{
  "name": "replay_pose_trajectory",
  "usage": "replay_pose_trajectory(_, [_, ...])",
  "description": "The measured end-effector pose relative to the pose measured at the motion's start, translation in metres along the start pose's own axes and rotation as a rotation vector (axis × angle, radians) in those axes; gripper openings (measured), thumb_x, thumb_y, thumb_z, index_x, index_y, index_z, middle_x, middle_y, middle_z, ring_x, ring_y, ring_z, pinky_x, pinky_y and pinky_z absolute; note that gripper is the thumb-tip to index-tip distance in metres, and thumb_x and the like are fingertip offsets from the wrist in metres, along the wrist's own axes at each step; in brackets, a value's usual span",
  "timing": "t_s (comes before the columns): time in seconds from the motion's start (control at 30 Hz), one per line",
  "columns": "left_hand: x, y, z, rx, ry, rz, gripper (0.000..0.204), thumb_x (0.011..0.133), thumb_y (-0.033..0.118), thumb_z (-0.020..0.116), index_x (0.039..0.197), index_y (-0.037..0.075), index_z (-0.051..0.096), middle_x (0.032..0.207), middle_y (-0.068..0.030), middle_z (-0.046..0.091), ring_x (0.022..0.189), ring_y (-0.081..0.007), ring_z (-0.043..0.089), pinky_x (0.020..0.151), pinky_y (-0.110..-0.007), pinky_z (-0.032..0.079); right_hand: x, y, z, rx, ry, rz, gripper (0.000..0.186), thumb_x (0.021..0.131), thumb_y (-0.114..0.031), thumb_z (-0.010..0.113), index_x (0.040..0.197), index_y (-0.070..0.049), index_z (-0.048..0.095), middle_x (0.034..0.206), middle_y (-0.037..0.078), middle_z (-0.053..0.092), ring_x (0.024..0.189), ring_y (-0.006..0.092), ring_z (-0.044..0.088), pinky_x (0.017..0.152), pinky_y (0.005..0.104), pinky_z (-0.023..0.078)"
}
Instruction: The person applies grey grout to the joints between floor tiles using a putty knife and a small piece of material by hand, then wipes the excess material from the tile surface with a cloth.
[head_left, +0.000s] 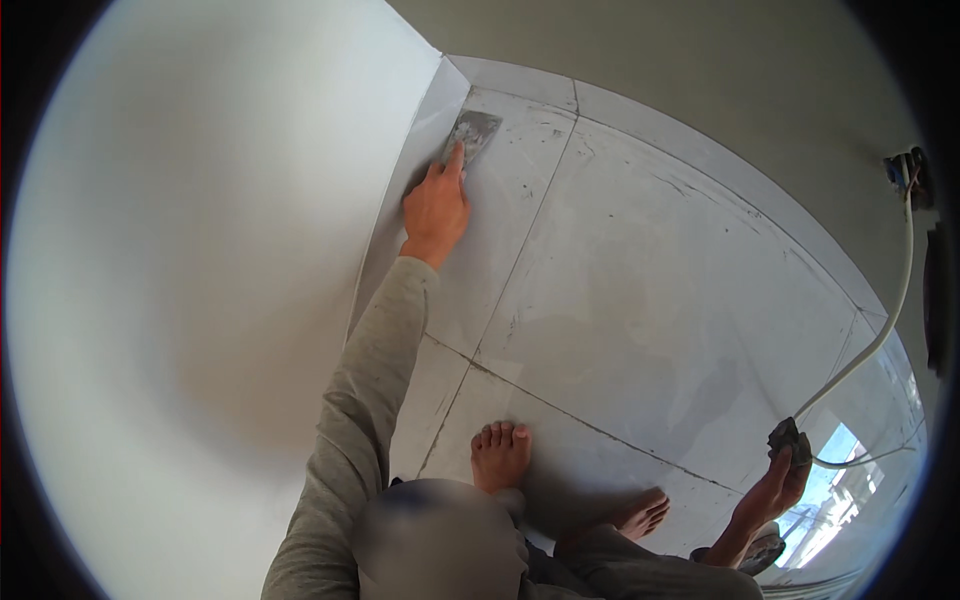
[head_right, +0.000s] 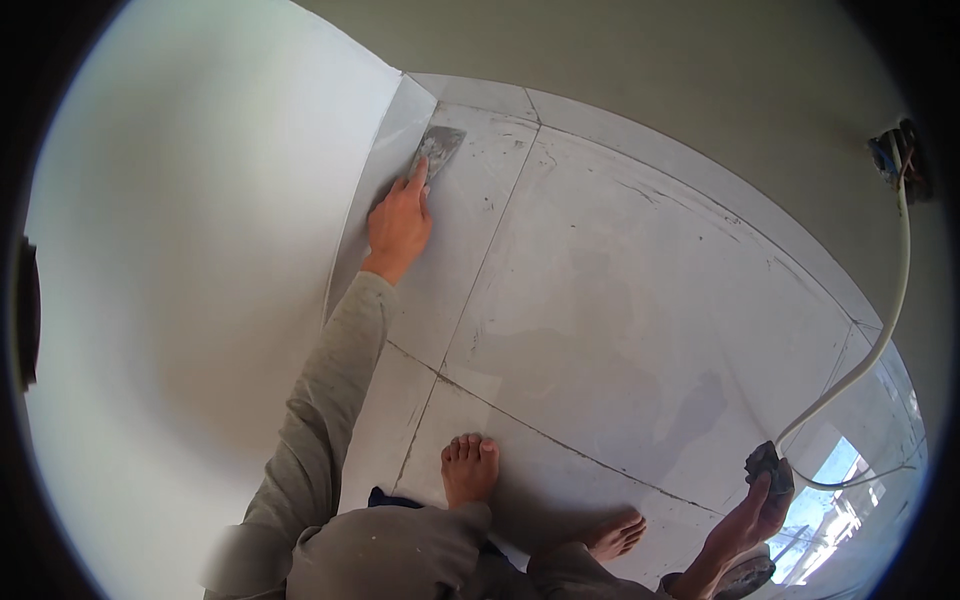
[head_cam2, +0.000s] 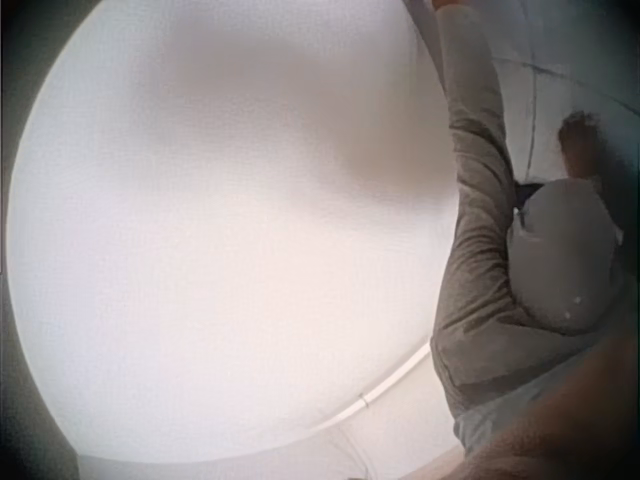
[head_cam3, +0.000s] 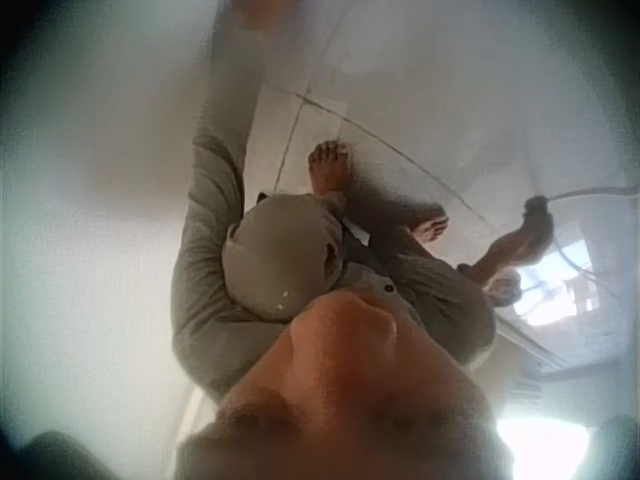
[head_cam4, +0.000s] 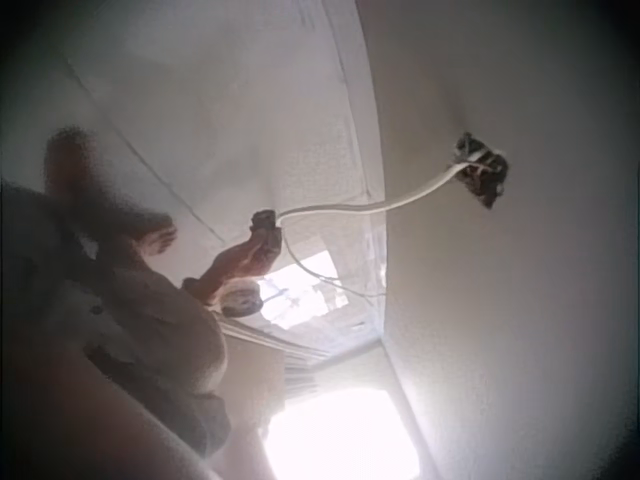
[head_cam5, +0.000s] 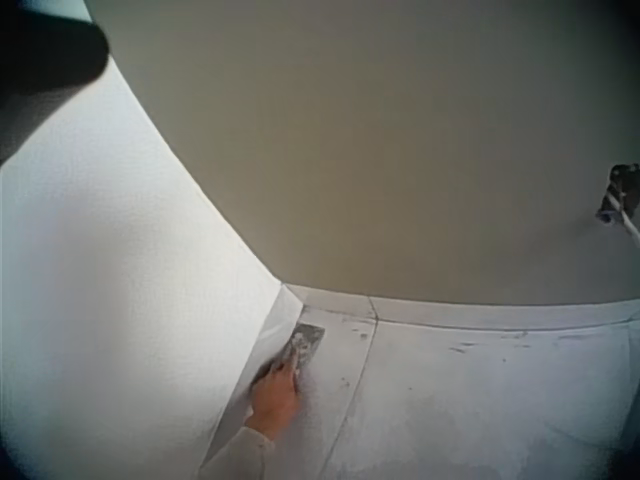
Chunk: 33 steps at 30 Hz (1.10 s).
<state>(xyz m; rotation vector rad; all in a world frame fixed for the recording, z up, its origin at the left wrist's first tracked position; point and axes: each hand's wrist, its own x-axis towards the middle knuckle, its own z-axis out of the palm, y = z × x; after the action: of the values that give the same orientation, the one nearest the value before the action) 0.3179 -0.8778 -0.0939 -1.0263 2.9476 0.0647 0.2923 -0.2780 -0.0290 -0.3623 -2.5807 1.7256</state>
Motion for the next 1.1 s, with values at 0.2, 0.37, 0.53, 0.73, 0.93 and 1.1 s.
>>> replay_pose_trajectory(0.2, [0.01, -0.006, -0.003, -0.064, -0.053, 0.003, 0.051, 0.105, 0.021, 0.05, 0.155, 0.019, 0.043, 0.114, -0.0208, 0.067, 0.099, -0.0416, 0.068, 0.086, -0.054, 0.055, 0.001, 0.0, 0.012, 0.028, -0.047, -0.019, 0.038, 0.104, -0.014, 0.06, 0.138, 0.001, 0.058, 0.121, 0.011, 0.072, 0.108, 0.0186, 0.068, 0.095, 0.0332, 0.05])
replay_pose_trajectory(0.37, [0.024, -0.007, 0.003, -0.088, -0.051, 0.013, 0.05, 0.105, 0.021, 0.05, 0.155, 0.018, 0.043, 0.115, -0.022, 0.067, 0.1, -0.0417, 0.068, 0.086, -0.053, 0.056, 0.002, 0.0, 0.021, 0.017, -0.04, 0.002, 0.038, 0.104, -0.016, 0.06, 0.138, 0.001, 0.058, 0.119, 0.01, 0.072, 0.107, 0.0183, 0.067, 0.094, 0.0332, 0.05])
replay_pose_trajectory(0.53, [0.04, -0.002, 0.006, -0.093, -0.029, 0.034, 0.049, 0.106, 0.022, 0.049, 0.155, 0.018, 0.043, 0.115, -0.0224, 0.066, 0.098, -0.0419, 0.069, 0.085, -0.054, 0.056, 0.003, 0.002, 0.022, -0.004, -0.051, -0.005, 0.039, 0.104, -0.017, 0.06, 0.139, 0.001, 0.058, 0.12, 0.01, 0.072, 0.108, 0.0181, 0.067, 0.093, 0.0326, 0.05])
replay_pose_trajectory(0.73, [0.047, 0.0, 0.008, -0.093, -0.037, 0.039, 0.052, 0.105, 0.023, 0.05, 0.156, 0.019, 0.042, 0.113, -0.0224, 0.067, 0.098, -0.0416, 0.069, 0.086, -0.054, 0.056, 0.003, 0.0, 0.022, -0.052, -0.064, -0.018, 0.04, 0.104, -0.017, 0.06, 0.139, 0.001, 0.058, 0.122, 0.011, 0.071, 0.109, 0.0182, 0.067, 0.093, 0.0326, 0.049])
replay_pose_trajectory(0.93, [0.055, -0.001, 0.005, -0.052, -0.118, 0.055, 0.053, 0.104, 0.023, 0.052, 0.156, 0.021, 0.043, 0.107, -0.0215, 0.068, 0.095, -0.0411, 0.07, 0.084, -0.053, 0.056, 0.004, -0.003, 0.022, -0.001, -0.058, -0.035, 0.04, 0.104, -0.015, 0.059, 0.14, 0.001, 0.057, 0.122, 0.011, 0.071, 0.11, 0.0191, 0.067, 0.094, 0.033, 0.049])
replay_pose_trajectory(1.1, [0.042, 0.012, 0.01, -0.011, 0.004, -0.048, 0.051, 0.105, 0.025, 0.051, 0.156, 0.024, 0.042, 0.113, -0.021, 0.066, 0.096, -0.0428, 0.069, 0.084, -0.055, 0.056, 0.003, -0.002, 0.012, 0.029, -0.02, -0.033, 0.04, 0.103, -0.013, 0.06, 0.14, 0.002, 0.057, 0.122, 0.013, 0.071, 0.109, 0.0197, 0.067, 0.094, 0.0326, 0.05])
